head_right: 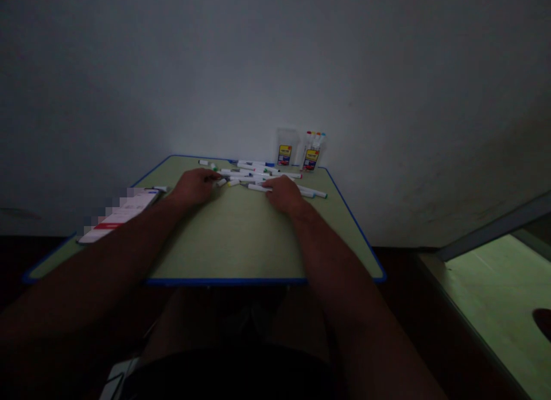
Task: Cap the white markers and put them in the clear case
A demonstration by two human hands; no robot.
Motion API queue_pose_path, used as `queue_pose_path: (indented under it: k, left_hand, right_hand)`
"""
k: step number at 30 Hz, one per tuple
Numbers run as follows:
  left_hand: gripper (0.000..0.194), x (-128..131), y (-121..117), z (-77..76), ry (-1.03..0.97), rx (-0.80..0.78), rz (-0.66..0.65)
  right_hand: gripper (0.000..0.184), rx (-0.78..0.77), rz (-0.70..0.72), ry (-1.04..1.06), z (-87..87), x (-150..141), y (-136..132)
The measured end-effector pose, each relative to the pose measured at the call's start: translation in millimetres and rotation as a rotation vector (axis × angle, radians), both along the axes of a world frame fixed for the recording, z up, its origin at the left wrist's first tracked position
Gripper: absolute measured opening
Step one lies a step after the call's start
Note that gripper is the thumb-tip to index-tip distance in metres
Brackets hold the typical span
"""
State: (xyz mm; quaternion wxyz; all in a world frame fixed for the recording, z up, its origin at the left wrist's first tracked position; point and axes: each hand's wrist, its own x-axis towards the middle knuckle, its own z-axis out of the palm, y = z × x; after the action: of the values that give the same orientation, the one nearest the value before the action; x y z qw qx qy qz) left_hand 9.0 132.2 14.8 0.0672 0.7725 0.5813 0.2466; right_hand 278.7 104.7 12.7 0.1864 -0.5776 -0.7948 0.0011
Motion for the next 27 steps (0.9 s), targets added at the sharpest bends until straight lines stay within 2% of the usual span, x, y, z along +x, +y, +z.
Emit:
queue_pose_path:
  k: [13,27]
  left_hand:
    - [0.045,-2.1,1.9,-2.3,0.017,0.005,-0.023]
    - [0.046,2.4,-1.1,0.5,0.095,-0.039,-0.032]
  right_hand:
    - [0.018,-0.004,-0.003,0.033,1.9,-3.9,-1.2]
    - [0.028,-0.027,0.021,-0.009,2.8,-5.5,-4.1]
